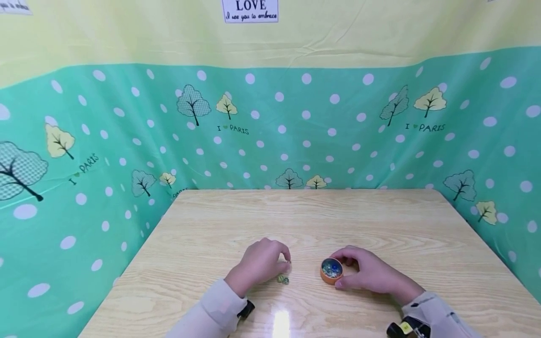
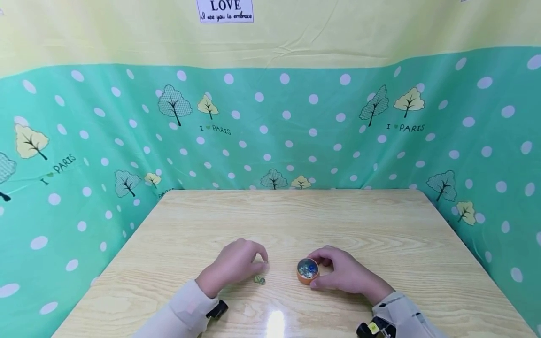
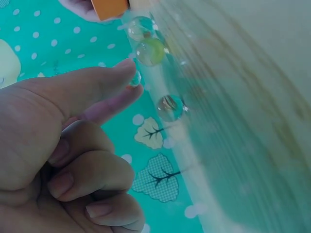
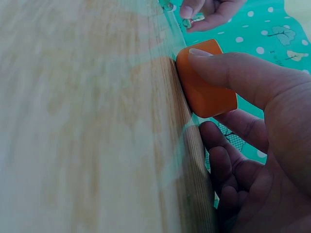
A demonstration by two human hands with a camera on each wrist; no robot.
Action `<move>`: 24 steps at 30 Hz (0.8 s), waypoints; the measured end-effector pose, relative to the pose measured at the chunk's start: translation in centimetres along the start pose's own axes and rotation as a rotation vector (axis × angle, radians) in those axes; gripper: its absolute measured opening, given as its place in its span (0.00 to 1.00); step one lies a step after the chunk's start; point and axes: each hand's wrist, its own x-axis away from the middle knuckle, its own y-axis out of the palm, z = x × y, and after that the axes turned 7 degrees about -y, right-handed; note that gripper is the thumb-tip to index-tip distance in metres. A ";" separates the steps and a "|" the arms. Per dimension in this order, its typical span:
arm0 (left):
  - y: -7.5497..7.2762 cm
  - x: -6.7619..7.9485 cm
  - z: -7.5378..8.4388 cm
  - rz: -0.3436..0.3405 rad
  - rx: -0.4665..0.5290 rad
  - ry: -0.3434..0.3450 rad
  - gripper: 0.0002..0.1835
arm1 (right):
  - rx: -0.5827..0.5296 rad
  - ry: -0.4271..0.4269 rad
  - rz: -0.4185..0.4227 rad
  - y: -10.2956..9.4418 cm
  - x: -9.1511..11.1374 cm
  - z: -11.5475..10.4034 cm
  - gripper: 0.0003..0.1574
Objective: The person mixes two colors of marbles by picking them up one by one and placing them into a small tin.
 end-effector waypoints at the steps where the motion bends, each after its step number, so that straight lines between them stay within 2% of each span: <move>1: 0.0 -0.1 0.1 0.003 -0.003 0.005 0.03 | 0.003 0.005 0.001 0.0 0.0 0.0 0.34; 17: -1.2 -0.9 2.0 0.035 -0.007 0.015 0.04 | -0.015 -0.006 0.004 0.1 0.0 0.2 0.34; 24: -1.6 -1.6 3.6 0.027 0.012 0.042 0.04 | -0.030 -0.035 -0.001 0.1 0.3 0.3 0.32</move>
